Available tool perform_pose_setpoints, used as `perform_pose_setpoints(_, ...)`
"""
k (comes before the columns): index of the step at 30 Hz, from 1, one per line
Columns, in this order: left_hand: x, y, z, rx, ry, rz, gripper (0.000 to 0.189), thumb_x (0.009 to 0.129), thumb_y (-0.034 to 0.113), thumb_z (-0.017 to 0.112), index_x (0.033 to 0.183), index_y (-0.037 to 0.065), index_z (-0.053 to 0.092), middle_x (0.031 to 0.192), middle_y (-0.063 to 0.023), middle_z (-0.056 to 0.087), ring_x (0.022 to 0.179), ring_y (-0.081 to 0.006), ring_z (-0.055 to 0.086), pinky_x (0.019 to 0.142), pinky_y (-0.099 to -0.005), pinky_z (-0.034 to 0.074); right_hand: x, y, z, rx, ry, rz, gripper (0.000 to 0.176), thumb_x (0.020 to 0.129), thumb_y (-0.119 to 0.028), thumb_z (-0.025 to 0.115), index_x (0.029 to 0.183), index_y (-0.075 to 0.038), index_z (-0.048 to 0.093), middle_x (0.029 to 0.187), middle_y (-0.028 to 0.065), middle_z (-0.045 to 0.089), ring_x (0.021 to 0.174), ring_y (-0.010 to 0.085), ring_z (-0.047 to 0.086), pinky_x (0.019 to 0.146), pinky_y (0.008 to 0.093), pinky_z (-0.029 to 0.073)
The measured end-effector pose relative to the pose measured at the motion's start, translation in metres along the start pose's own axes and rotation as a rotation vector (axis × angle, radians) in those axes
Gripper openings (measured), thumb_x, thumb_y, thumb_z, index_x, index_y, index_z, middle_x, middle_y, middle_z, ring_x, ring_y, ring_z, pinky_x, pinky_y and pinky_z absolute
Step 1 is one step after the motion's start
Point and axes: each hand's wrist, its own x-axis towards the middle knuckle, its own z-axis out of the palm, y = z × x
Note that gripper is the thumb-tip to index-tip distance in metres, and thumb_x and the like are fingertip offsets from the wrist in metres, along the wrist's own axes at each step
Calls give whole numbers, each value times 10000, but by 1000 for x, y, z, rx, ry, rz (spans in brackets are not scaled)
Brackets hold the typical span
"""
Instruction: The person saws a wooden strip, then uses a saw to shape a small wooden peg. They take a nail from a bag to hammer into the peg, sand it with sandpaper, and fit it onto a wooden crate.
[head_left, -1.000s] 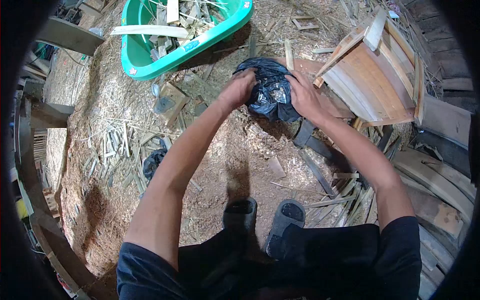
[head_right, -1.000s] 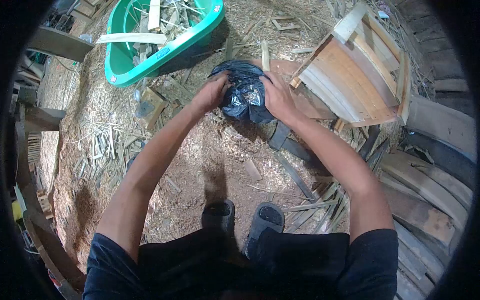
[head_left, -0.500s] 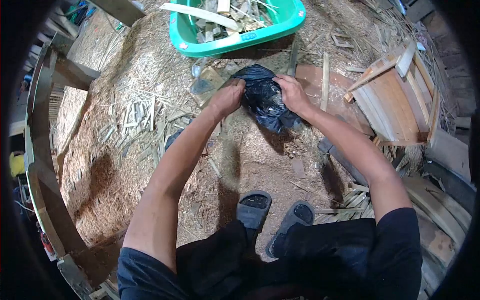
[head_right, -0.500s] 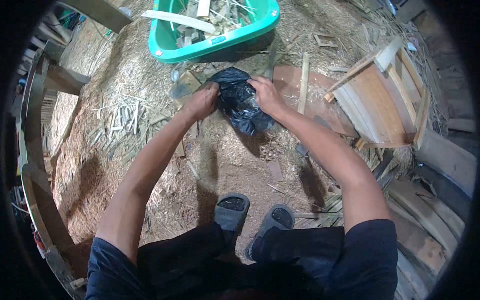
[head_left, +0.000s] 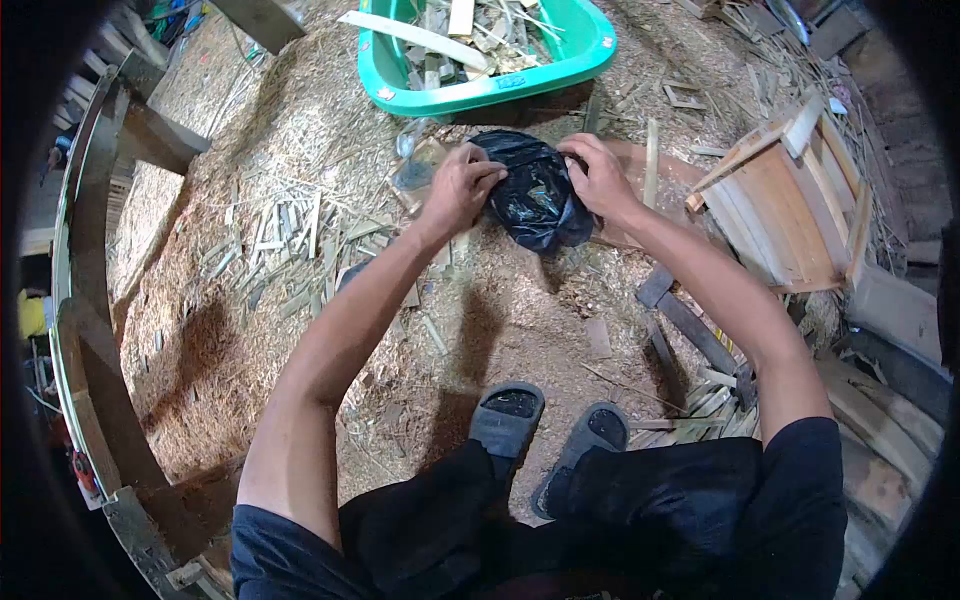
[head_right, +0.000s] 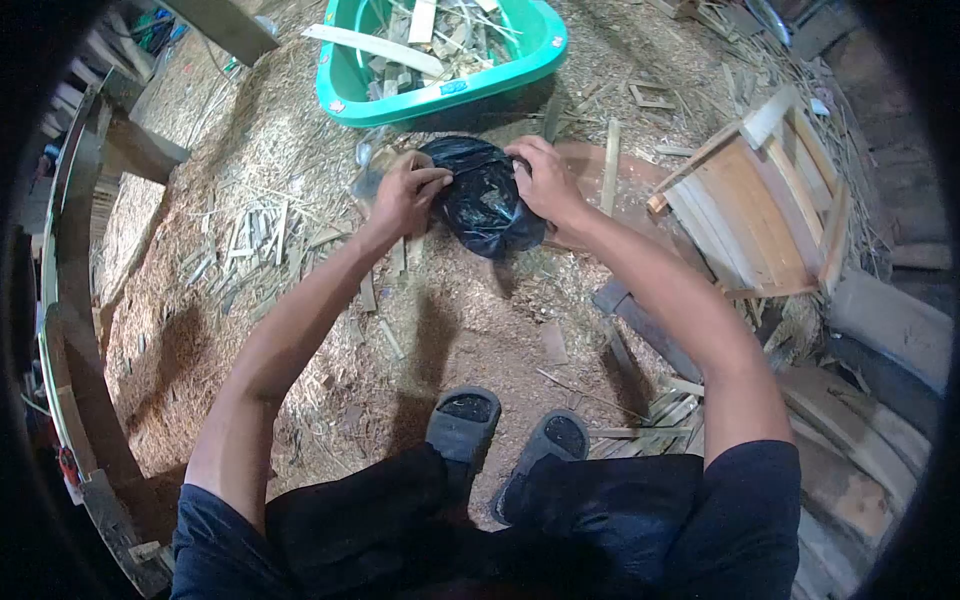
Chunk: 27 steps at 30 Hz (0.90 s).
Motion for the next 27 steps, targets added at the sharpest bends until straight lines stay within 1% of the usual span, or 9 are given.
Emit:
perform_pose_setpoints(3,9,37,32,-386,21,-222,218,863,167,707,1023,19,725,862,-72,671,796,-171,602,726,-296,473,-13,-22,-34,212,-19,282,207,910,-96,576,1069,16,649,1035,153,653,932,251,643,822,336,501)
perform_pose_setpoints(4,15,56,43,-565,-20,-401,208,877,167,701,1018,17,728,876,-49,679,773,-136,590,711,-270,463,-20,-28,-45,253,8,326,213,927,-138,603,1059,23,650,955,121,682,868,168,653,761,291,504)
perform_pose_setpoints(5,21,75,52,-742,-70,-582,200,890,167,694,1013,14,731,889,-26,686,751,-101,579,695,-244,454,-27,-33,-58,281,27,358,216,929,-141,606,1057,26,650,930,112,687,847,154,652,749,286,505)
perform_pose_setpoints(6,27,90,59,-843,-131,-632,204,899,162,690,1030,8,722,905,-3,687,725,-64,561,679,-212,448,-35,-37,-71,308,48,391,219,930,-144,609,1055,30,651,904,103,691,826,141,652,736,281,506)
perform_pose_setpoints(9,42,131,93,-1068,-119,-583,222,894,144,691,1051,-13,686,914,-28,689,745,-70,579,686,-216,466,-60,-31,-103,375,130,488,221,932,-142,622,1058,37,658,878,79,700,788,98,640,714,260,509)
perform_pose_setpoints(13,59,177,133,-1355,-227,-659,170,901,135,683,996,1,638,890,-48,672,796,-123,635,722,-255,513,-94,-27,-150,479,234,540,202,914,-84,645,1078,32,662,937,63,696,848,96,626,749,255,511)
perform_pose_setpoints(17,61,210,160,-1378,-407,-710,197,904,170,687,1010,14,631,906,-42,650,828,-127,621,753,-268,514,-126,-27,-188,434,302,631,189,901,-56,660,1068,32,667,945,53,689,871,78,608,761,244,510)
perform_pose_setpoints(21,53,232,173,-1332,-507,-687,236,937,289,648,963,56,620,876,-16,603,748,-100,559,651,-255,483,-150,-24,-198,350,316,688,168,900,-57,651,1044,28,671,952,67,695,857,102,627,747,259,517)
perform_pose_setpoints(27,50,173,190,-1026,-282,-570,318,963,329,600,804,56,570,645,5,511,546,-88,486,505,-255,399,-148,-4,-171,32,107,724,168,841,-135,688,954,-11,698,884,139,713,824,207,685,752,334,525)
